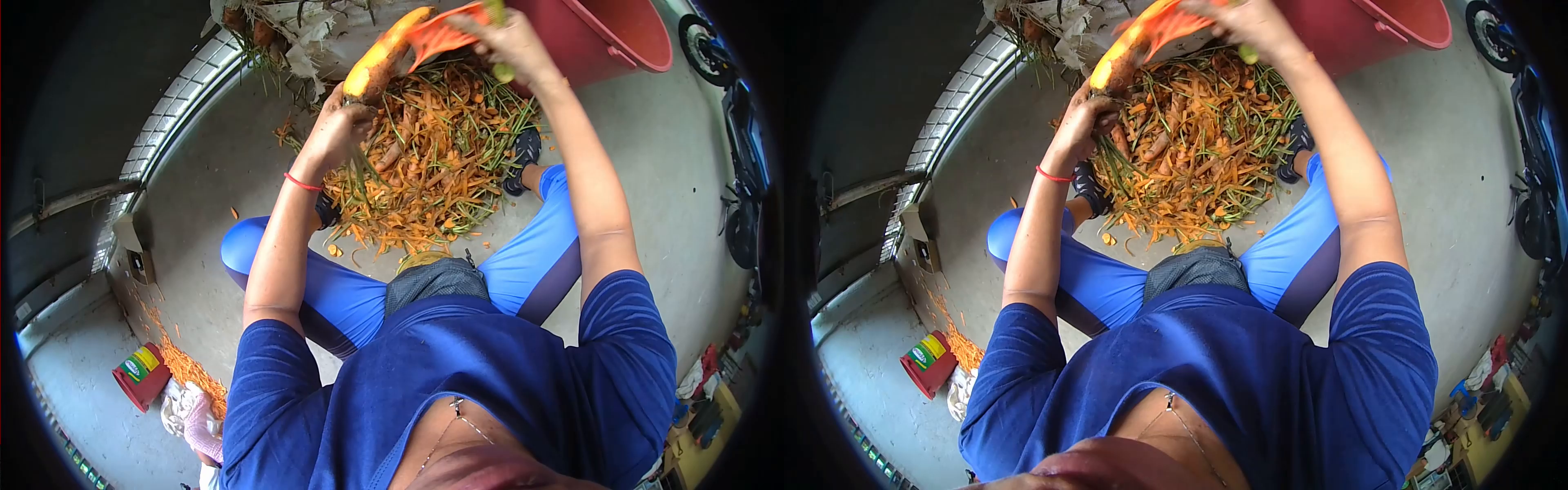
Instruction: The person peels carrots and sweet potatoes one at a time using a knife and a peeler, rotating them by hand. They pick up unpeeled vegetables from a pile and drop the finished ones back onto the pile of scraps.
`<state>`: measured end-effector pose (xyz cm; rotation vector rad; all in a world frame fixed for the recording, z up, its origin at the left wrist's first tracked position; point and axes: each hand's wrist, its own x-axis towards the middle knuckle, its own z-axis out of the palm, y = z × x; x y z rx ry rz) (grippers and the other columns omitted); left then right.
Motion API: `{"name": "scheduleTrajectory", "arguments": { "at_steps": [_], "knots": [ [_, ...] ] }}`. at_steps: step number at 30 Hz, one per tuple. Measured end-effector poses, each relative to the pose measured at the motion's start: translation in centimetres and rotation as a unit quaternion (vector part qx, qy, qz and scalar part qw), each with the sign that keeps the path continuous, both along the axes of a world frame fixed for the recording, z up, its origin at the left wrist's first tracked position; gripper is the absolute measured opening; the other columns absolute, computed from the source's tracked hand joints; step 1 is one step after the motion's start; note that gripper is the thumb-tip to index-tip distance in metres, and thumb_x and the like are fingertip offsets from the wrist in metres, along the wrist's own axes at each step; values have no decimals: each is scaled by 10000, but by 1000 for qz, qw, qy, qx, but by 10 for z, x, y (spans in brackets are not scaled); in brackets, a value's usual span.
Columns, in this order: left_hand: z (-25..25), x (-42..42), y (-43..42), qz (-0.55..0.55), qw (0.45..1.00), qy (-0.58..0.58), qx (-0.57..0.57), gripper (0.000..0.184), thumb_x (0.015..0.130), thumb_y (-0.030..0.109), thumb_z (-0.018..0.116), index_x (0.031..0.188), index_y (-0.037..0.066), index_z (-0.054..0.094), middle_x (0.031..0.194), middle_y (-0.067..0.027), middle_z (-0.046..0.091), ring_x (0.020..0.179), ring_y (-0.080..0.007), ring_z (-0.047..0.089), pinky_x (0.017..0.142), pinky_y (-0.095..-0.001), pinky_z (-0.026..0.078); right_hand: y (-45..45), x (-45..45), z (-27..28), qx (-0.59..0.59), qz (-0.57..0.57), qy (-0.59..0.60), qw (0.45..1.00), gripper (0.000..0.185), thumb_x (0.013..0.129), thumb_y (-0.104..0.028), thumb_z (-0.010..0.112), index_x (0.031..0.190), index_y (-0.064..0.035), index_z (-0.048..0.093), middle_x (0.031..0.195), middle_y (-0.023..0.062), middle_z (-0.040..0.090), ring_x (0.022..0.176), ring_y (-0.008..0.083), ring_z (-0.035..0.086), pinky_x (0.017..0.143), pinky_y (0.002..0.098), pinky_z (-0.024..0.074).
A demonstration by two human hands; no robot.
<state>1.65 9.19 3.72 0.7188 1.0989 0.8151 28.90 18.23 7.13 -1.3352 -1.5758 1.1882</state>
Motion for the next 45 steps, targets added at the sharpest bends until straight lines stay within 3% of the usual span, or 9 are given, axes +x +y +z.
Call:
{"name": "scheduleTrajectory", "arguments": {
  "at_steps": [7,9,15,20,23,26,37,43,45],
  "knots": [
    [-33,-8,-4,-114,968,96,201,590,822,-100,493,1361,110,376,728,43,407,521,-24,335,432,-171,236,-22,-31,-14,-3,135,-13,991,260,862,-339,721,951,-96,703,632,-65,564,514,18,491,488,192,419],
    [9,9,-12,-38,999,-26,-11,600,822,-99,488,1369,117,369,727,45,406,521,-22,320,435,-171,227,-25,-28,-11,6,123,-23,992,267,857,-345,724,949,-95,702,640,-63,575,518,18,499,489,192,423],
    [13,9,-10,-40,999,27,8,594,835,-87,467,1380,121,356,698,61,382,524,-13,325,434,-170,221,-10,23,50,-74,-60,-93,991,297,852,-329,727,908,-42,678,599,-25,543,453,62,457,404,205,342],
    [8,0,-8,-8,999,-4,-31,520,834,-73,481,1321,98,415,720,37,420,545,-25,380,423,-170,247,47,96,-10,118,-157,-182,963,289,862,-300,713,847,-20,644,602,11,555,456,95,490,441,260,398],
    [17,12,-7,33,997,1,-77,308,835,-30,509,1129,62,489,770,-14,481,605,-60,435,429,-173,283,7,31,48,-31,-136,-34,990,282,856,-290,718,830,-21,637,592,3,540,462,95,478,448,265,396],
    [9,18,-4,42,994,-32,-99,129,839,-5,511,930,62,449,790,-57,503,594,-82,440,429,-177,303,2,7,2,-13,25,-17,999,409,781,-488,757,863,-98,664,611,-37,583,505,11,508,463,158,383],
    [14,14,-10,22,994,-64,-83,341,772,-60,500,1087,65,469,788,-66,547,538,-72,431,428,-183,290,-8,-10,-16,13,146,13,989,352,826,-431,733,959,-106,703,656,-52,589,561,21,536,500,193,431],
    [12,0,-14,-18,998,-16,-60,383,781,-12,505,1159,46,492,811,-62,567,552,-45,427,423,-166,258,37,73,1,-19,-113,-99,989,270,849,-290,728,801,-43,628,580,-3,524,452,88,453,423,258,366],
    [0,-9,-13,-48,997,-6,-57,528,811,39,536,1323,70,410,863,-10,572,681,-64,524,512,-197,385,54,96,-21,82,-168,-122,975,261,845,-281,735,747,-75,610,557,-8,500,440,77,427,392,246,320]
  ]
}}
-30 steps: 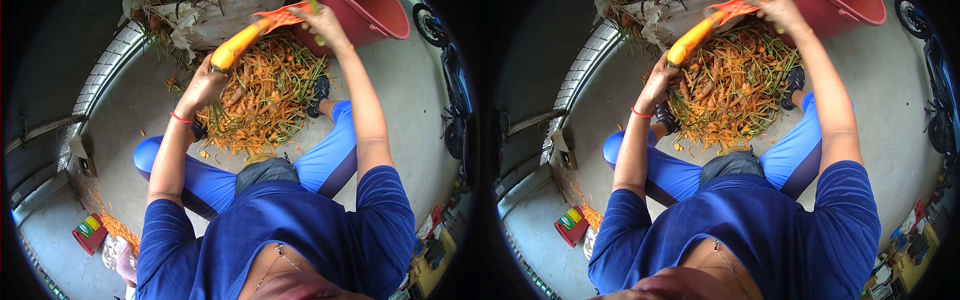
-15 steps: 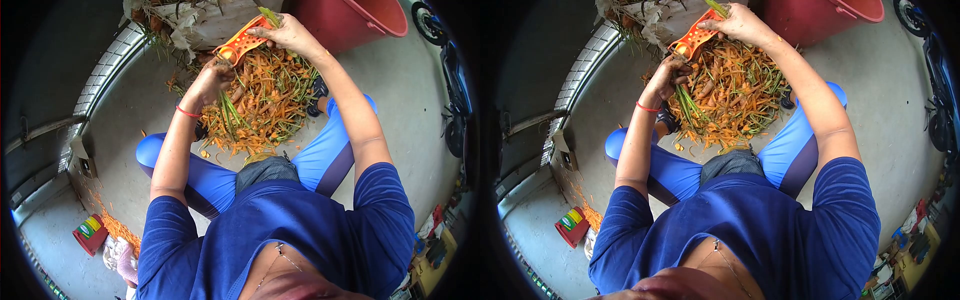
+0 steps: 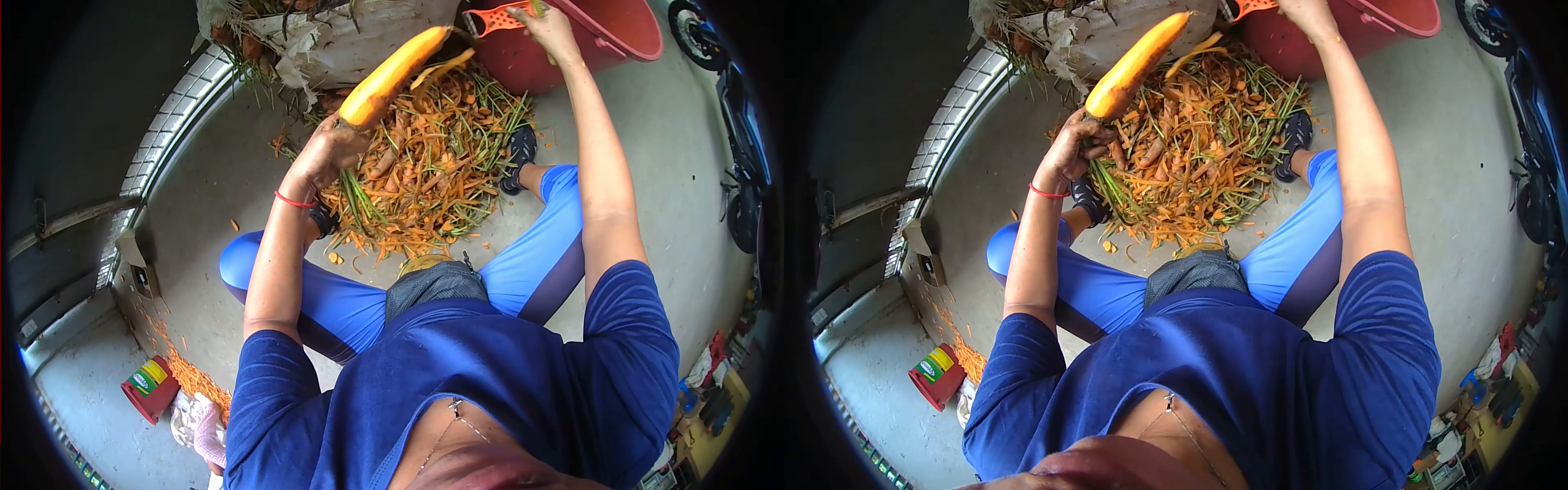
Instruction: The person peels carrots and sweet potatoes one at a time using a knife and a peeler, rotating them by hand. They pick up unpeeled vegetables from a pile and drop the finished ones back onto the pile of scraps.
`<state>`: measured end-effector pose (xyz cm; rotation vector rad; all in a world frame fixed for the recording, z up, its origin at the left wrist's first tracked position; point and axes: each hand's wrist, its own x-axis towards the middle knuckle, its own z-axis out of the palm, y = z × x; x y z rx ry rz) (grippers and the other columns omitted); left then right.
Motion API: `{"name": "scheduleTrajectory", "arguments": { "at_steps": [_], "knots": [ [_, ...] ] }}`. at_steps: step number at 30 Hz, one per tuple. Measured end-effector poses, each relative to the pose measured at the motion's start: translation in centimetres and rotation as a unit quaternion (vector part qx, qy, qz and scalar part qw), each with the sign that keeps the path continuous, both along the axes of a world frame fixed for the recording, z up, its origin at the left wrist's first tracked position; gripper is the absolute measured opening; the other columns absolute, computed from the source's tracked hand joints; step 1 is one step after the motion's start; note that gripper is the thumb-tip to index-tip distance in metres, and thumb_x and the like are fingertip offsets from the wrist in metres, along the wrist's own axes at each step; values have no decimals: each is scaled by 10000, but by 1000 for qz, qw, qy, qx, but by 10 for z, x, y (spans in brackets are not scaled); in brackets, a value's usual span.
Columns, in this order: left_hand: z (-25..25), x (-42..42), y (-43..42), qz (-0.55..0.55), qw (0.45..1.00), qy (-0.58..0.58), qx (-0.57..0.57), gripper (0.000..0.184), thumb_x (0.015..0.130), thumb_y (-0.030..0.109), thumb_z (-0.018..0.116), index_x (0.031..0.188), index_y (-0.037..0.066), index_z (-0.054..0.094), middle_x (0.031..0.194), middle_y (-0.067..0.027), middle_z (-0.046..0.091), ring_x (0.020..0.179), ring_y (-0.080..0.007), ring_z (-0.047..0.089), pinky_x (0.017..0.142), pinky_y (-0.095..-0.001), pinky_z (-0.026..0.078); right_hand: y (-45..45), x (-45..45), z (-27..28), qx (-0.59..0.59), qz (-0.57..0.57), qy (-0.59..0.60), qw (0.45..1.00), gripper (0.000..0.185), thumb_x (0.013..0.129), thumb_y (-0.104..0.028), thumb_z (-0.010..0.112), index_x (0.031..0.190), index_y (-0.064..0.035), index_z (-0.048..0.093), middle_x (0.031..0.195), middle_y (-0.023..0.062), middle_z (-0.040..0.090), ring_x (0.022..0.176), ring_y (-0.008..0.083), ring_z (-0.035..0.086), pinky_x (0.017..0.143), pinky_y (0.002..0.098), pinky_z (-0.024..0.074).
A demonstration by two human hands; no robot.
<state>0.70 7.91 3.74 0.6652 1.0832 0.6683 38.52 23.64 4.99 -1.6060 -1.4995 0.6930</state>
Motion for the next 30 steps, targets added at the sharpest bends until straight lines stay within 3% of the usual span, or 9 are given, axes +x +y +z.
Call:
{"name": "scheduleTrajectory", "arguments": {
  "at_steps": [5,9,13,16,17,20,24,26,30],
  "knots": [
    [6,13,1,71,997,-32,-2,360,780,-34,530,1134,22,511,773,-15,524,527,-40,383,417,-164,242,-10,-26,26,-81,74,380,919,280,831,-285,757,971,-96,605,743,-46,551,531,27,478,398,150,295],
    [11,22,5,96,990,-83,-59,359,784,-82,517,1125,31,508,778,-17,499,517,-39,348,400,-167,232,-27,-63,31,-196,177,453,852,201,856,-226,731,971,-111,612,778,-37,601,552,33,524,403,145,346],
    [0,16,8,1,986,-158,-47,453,782,-25,587,1214,43,469,880,-62,559,546,-66,434,430,-179,328,-29,-84,26,-210,189,425,860,233,854,-247,732,1010,-107,631,797,-27,635,533,34,538,412,144,363],
    [-14,33,9,-50,973,129,187,541,774,92,679,1258,35,443,942,-92,604,634,-128,557,541,-240,461,-28,-87,6,-172,203,386,883,320,814,-320,767,989,-76,655,794,-25,617,568,18,537,436,140,366],
    [-22,31,11,-81,839,398,361,590,741,197,761,1228,11,484,970,-109,642,739,-166,622,674,-291,515,-27,-89,-1,-156,213,367,892,358,792,-353,787,965,-65,663,795,-24,609,587,12,538,445,136,369],
    [-19,35,12,-77,826,458,318,552,702,256,813,1118,-8,564,949,-119,675,778,-158,639,698,-293,513,-34,-106,-12,-143,175,328,917,309,833,-307,755,997,-58,676,794,-39,595,595,8,520,471,137,368],
    [-31,27,19,-38,864,409,293,437,711,229,821,1030,5,624,906,-75,699,783,-117,635,697,-265,497,-51,-113,34,-30,195,350,916,269,886,-280,696,1074,-89,676,675,-21,597,483,24,488,407,166,323],
    [-28,25,21,-44,870,399,286,390,754,173,786,1060,-4,622,899,-51,697,784,-92,620,711,-259,495,-64,-109,47,-116,217,245,938,249,890,-289,690,1032,-85,688,618,-15,569,408,41,439,354,188,298],
    [-33,21,23,-44,899,332,282,363,787,110,747,1099,-17,609,960,-33,689,837,-83,602,763,-253,484,-69,-121,1,-87,289,116,946,256,894,-311,685,1033,-97,712,698,-59,592,568,18,491,542,193,421]
  ]
}}
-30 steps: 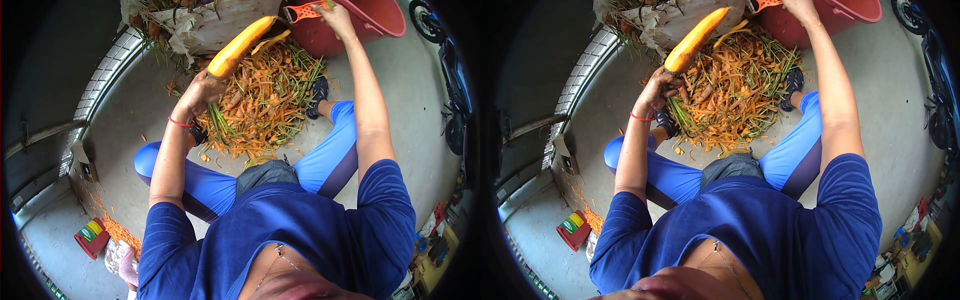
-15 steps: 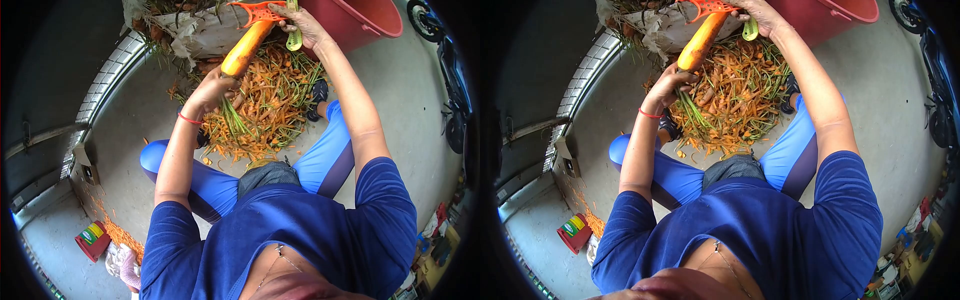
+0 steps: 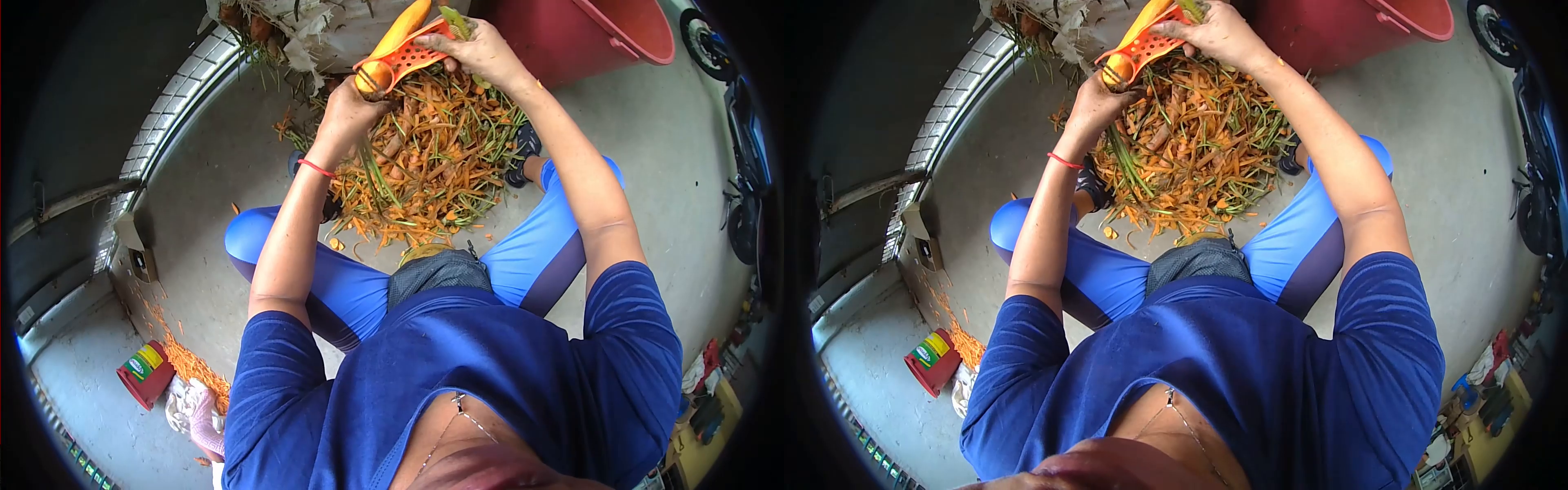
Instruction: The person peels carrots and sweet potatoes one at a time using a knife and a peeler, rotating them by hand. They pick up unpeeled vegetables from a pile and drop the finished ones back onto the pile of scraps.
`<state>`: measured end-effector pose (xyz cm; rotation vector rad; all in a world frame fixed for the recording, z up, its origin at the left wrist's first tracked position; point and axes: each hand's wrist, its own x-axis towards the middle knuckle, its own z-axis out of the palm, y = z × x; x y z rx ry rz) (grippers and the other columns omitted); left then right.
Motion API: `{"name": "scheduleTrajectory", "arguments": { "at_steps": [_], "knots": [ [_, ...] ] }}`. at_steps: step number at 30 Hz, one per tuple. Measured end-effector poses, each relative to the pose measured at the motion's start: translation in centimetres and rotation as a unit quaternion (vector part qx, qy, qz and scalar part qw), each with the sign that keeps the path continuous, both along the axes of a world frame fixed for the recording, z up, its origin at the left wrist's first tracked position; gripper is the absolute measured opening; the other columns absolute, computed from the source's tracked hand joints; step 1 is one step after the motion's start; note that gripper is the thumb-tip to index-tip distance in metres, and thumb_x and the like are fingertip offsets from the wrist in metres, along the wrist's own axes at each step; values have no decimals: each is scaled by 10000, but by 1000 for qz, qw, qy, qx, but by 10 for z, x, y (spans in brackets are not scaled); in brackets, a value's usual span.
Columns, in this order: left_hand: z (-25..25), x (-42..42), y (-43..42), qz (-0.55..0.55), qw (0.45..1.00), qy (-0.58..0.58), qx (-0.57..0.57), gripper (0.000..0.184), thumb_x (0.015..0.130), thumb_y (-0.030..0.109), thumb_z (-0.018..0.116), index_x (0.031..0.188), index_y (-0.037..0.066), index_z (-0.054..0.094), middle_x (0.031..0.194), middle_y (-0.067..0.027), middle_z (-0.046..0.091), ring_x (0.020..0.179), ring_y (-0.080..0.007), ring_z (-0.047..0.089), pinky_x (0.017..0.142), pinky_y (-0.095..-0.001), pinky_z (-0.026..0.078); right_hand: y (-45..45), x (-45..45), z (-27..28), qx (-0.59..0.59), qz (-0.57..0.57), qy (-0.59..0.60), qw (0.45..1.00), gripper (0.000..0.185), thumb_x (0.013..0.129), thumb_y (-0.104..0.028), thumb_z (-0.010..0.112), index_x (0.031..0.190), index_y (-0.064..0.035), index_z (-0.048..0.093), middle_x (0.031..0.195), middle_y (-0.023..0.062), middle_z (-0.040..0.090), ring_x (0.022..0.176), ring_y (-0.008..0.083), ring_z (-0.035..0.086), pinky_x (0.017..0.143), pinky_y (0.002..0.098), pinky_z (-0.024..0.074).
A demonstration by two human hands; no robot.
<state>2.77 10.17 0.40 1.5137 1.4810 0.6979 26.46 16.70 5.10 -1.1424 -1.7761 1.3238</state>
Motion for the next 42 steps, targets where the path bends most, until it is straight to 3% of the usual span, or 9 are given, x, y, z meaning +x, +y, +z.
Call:
{"name": "scheduleTrajectory", "arguments": {
  "at_steps": [10,12,16,19,26,32,35,40,42],
  "knots": [
    [17,5,-9,-11,999,-31,-5,398,758,70,692,1126,-28,579,930,-43,656,841,-100,589,790,-257,477,11,17,2,17,-68,-62,996,365,808,-451,745,912,-103,709,651,-53,579,545,13,514,488,177,407],
    [17,-2,-12,3,999,-23,-27,429,731,91,695,1130,-19,581,913,-79,673,829,-116,606,785,-270,485,24,47,42,-54,-165,-54,983,245,885,-305,691,982,-80,681,596,-13,553,358,61,402,309,211,271],
    [18,-7,-16,0,996,-46,-76,400,729,75,687,1106,-15,586,890,-28,649,760,-86,575,704,-242,481,93,128,-25,150,-297,-61,941,269,863,-340,708,875,-77,652,590,-10,533,354,69,395,284,237,264],
    [28,-8,-13,13,983,-106,-151,334,769,43,648,1095,8,590,800,12,588,671,-61,515,610,-228,436,36,77,59,28,-266,-39,963,274,858,-349,716,873,-82,656,596,-15,532,376,63,391,320,232,283],
    [22,-1,-9,-23,972,-152,-180,299,808,18,664,1093,12,574,764,46,542,583,-30,445,507,-187,347,0,-6,3,-19,24,-28,999,361,817,-403,752,938,-71,680,670,-47,589,528,29,492,503,199,416],
    [32,2,-15,-59,978,-136,-148,322,803,9,634,1113,9,548,784,42,537,595,-27,453,509,-197,359,7,3,0,8,11,-37,999,341,816,-392,757,974,-95,696,629,-53,557,504,24,479,481,198,398],
    [32,4,-18,-50,979,-140,-142,344,793,-1,604,1130,2,533,766,43,520,585,-23,438,489,-198,349,16,32,41,-86,-95,-68,989,303,839,-372,731,912,-80,702,576,-19,527,453,61,450,405,220,334],
    [21,-10,-17,-37,968,-131,-212,315,786,11,606,1093,-23,545,810,-19,593,621,-46,579,464,-199,372,74,109,0,163,-296,-135,931,314,856,-234,712,1094,-32,673,619,2,564,477,90,480,478,261,419],
    [23,-11,-14,-21,975,-110,-194,340,772,48,642,1098,-12,567,803,-38,618,623,-97,576,541,-240,424,81,115,4,72,-272,-86,956,256,853,-255,719,993,-43,688,603,-8,554,464,71,465,451,244,395]
  ]
}}
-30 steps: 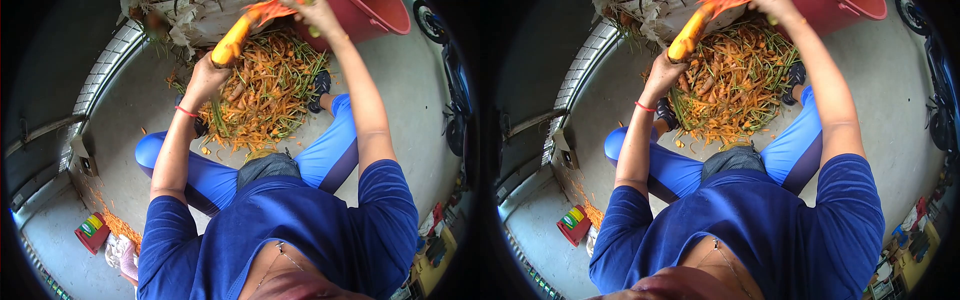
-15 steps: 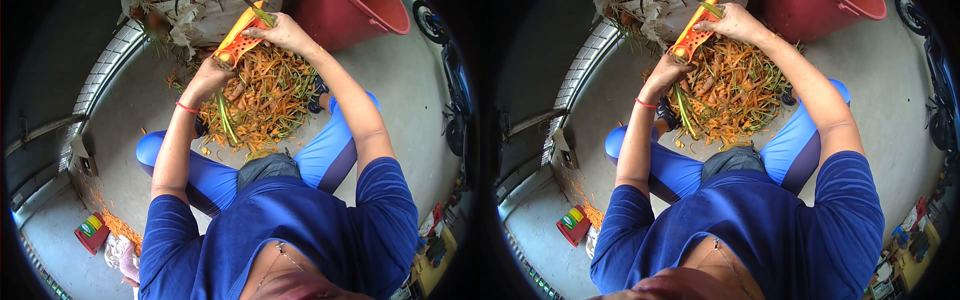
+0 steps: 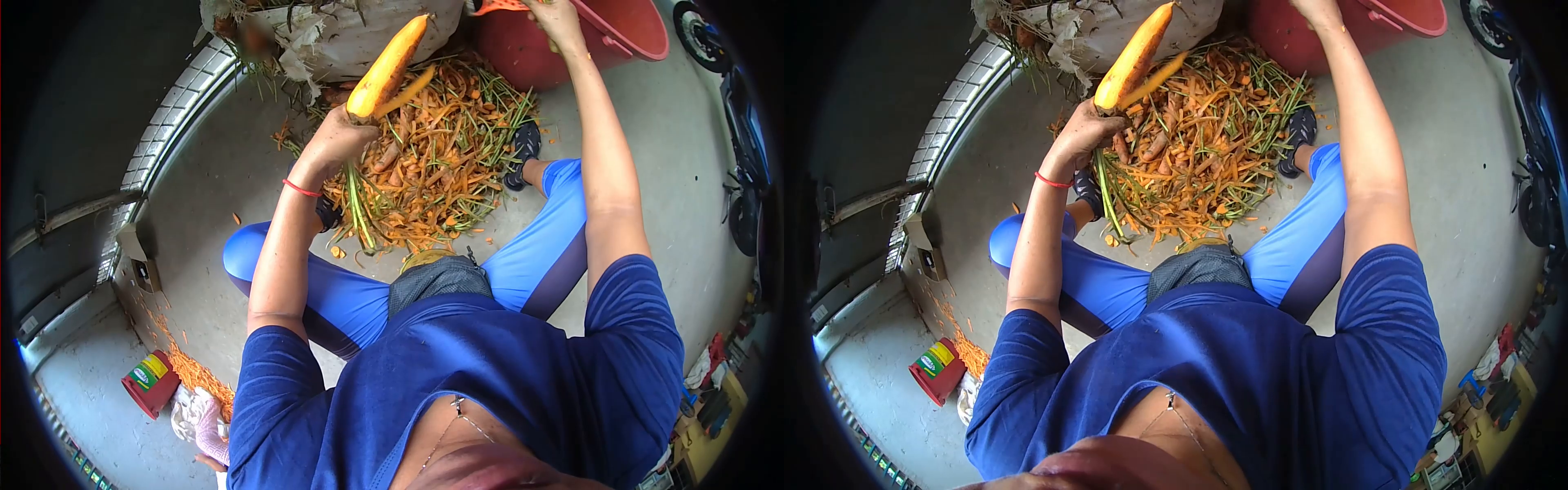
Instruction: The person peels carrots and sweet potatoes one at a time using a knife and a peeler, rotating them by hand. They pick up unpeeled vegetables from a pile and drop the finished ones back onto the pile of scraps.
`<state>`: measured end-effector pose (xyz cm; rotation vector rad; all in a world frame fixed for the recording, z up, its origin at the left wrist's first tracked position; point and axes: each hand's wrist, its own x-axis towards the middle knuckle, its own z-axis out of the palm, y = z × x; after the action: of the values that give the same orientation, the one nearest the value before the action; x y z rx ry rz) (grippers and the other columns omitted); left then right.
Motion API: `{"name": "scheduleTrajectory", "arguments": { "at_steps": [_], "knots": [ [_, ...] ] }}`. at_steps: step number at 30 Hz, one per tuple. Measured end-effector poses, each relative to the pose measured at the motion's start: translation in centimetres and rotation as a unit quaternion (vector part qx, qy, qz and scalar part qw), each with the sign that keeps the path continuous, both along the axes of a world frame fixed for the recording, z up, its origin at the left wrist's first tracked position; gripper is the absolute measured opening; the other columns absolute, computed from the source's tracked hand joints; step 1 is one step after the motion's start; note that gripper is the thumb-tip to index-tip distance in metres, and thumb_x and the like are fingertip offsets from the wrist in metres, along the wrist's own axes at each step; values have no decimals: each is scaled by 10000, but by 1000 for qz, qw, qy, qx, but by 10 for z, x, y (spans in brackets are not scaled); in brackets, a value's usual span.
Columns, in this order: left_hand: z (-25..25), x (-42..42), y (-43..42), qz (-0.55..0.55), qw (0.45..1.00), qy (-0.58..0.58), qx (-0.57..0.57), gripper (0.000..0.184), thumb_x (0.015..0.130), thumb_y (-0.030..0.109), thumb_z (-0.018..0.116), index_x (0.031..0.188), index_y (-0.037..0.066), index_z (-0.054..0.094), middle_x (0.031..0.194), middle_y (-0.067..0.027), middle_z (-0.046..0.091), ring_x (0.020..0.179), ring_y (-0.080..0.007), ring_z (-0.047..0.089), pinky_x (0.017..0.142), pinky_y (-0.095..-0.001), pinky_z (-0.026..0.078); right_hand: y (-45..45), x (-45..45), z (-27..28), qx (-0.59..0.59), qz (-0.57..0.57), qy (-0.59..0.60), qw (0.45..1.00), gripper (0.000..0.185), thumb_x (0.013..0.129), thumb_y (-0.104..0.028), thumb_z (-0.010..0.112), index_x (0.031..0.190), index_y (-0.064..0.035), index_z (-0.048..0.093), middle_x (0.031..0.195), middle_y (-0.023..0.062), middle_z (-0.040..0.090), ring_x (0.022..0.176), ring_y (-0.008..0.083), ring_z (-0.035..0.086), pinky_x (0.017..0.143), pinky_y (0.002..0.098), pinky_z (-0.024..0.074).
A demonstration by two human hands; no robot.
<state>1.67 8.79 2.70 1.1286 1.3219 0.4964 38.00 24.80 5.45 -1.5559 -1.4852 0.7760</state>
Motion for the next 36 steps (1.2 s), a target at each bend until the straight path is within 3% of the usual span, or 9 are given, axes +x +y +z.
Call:
{"name": "scheduleTrajectory", "arguments": {
  "at_steps": [4,5,12,14,17,20,25,27,36],
  "knots": [
    [-17,6,5,3,949,205,241,380,754,58,646,1112,-30,552,918,-116,670,852,-255,688,691,-321,510,-61,-91,47,-131,165,56,976,294,839,-346,732,787,-70,644,582,-12,529,447,69,437,390,235,334],
    [4,13,3,4,944,242,225,426,737,89,665,1132,-25,553,969,-177,676,955,-313,658,830,-361,491,-64,-101,26,-114,196,35,973,345,811,-406,749,841,-73,660,589,-27,531,475,54,465,433,221,363],
    [-1,15,4,-7,952,202,228,398,743,85,648,1110,-40,559,985,-258,653,981,-353,647,829,-377,494,-61,-109,0,-130,250,-1,959,414,790,-475,755,838,-82,633,575,-26,538,513,53,519,489,221,418],
    [-5,12,5,-5,964,177,199,407,736,77,647,1116,-42,559,959,-211,667,919,-281,659,815,-340,489,-44,-84,10,-148,144,13,978,309,833,-370,733,799,-75,649,580,-9,525,447,74,440,378,242,326],
    [-10,4,5,0,981,114,155,378,749,64,641,1104,-39,563,885,-114,661,810,-190,627,753,-299,483,-28,-38,34,-125,1,-62,990,330,847,-331,716,1056,-75,697,583,4,527,465,84,469,387,274,360],
    [-5,2,0,14,998,3,65,335,781,50,641,1102,-22,575,823,-20,617,688,-94,538,626,-246,446,-4,-5,3,68,-50,-86,993,339,851,-319,714,1050,-46,684,592,1,528,452,82,458,403,238,362],
    [-1,1,5,59,977,-179,-103,215,845,15,632,1053,12,576,781,17,573,526,-9,397,439,-167,297,-69,-99,55,-179,192,82,961,291,837,-368,738,916,-92,691,599,-22,536,462,55,444,417,205,338],
    [5,5,6,66,961,-242,-119,179,852,-17,613,1017,27,558,748,7,564,493,-13,396,410,-157,275,-71,-113,5,-102,296,76,947,384,812,-448,741,949,-96,673,643,-54,568,528,31,507,498,200,420],
    [4,4,0,-5,987,-143,-79,301,822,-38,581,1114,-13,509,772,-18,548,515,-106,539,444,-230,474,-58,-104,-17,-77,281,44,956,367,823,-423,739,1010,-112,685,604,-47,557,499,18,491,469,196,390]
  ]
}}
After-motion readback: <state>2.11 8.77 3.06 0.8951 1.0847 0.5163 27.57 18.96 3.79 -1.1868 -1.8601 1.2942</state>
